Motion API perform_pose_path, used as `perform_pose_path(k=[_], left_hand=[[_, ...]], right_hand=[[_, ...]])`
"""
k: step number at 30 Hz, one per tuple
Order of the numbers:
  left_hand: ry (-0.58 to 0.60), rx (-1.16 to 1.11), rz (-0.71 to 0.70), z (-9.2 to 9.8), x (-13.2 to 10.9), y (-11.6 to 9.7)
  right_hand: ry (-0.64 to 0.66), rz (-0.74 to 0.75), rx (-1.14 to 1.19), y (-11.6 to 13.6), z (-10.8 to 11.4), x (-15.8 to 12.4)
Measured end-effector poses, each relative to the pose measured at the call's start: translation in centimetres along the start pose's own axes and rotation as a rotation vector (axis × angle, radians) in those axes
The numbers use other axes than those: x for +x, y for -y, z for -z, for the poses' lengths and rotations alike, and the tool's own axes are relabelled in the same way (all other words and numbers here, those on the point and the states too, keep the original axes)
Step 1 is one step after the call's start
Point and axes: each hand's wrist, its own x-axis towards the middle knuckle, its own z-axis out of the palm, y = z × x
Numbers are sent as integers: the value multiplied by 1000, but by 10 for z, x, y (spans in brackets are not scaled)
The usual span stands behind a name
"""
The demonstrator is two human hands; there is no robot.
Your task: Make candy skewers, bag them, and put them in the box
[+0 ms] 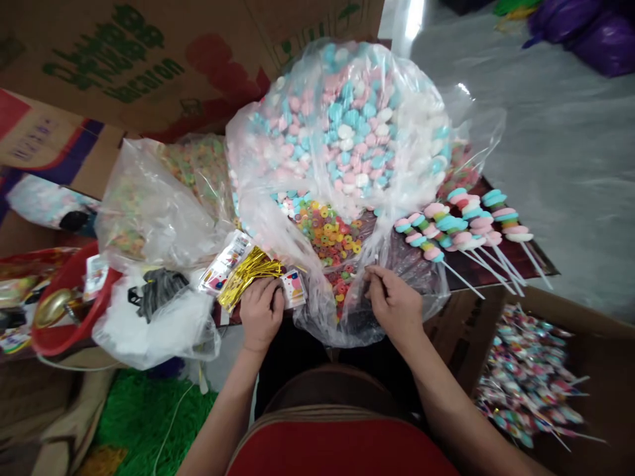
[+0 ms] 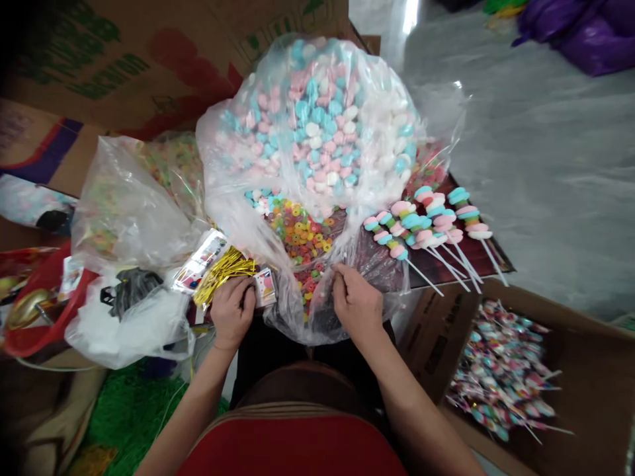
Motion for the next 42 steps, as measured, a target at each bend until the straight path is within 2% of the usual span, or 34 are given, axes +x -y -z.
perform_pose_path(k=[7,14,21,28,35,42], left_hand=[[26,8,-16,4,-3,7],[55,34,-55,8,-5,12],[127,77,-34,12,-8,15],[179,115,-10,16,-9,15],[133,80,9,14,-4,2],[79,73,49,12,-1,-11]], right_hand=[[-81,214,-78,1,-2,-3],[1,207,47,8,12,1],[9,255,192,7,15,1],[97,274,231,4,22,1],[219,317,177,-3,30,1],[203,416,51,-11,27,0]])
